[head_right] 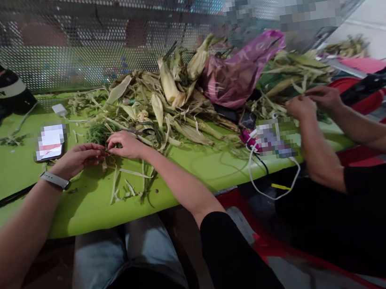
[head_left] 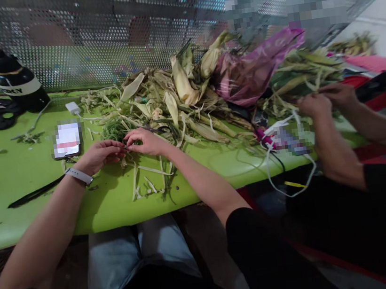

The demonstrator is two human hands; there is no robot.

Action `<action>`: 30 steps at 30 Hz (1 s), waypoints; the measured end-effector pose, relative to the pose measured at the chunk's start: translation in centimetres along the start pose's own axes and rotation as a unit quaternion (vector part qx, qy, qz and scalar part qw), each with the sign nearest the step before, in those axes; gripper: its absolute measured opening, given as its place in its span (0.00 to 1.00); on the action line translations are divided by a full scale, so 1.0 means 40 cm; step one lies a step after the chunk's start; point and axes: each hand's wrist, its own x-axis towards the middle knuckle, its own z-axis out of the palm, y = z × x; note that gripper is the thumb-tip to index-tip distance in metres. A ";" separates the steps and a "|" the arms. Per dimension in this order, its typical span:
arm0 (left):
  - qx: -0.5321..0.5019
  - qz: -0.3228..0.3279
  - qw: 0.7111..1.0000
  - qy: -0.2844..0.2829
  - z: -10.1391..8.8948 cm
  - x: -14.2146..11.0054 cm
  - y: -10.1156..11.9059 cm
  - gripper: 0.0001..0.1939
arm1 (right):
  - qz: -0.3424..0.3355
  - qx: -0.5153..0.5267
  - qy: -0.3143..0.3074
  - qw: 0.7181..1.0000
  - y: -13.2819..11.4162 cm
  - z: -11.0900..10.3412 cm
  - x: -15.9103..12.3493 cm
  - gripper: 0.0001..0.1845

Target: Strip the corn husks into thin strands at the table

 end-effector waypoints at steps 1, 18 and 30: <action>-0.002 0.000 1.000 -0.001 0.000 0.000 0.000 0.09 | 0.000 0.002 0.001 1.000 -0.002 0.001 -0.001 0.05; 0.109 0.055 0.992 -0.003 0.025 -0.002 -0.016 0.19 | -0.002 0.024 0.016 1.000 -0.001 0.024 -0.001 0.04; 0.105 0.063 0.993 -0.003 0.033 -0.012 -0.009 0.15 | 0.009 0.023 0.008 1.000 -0.004 0.024 -0.006 0.05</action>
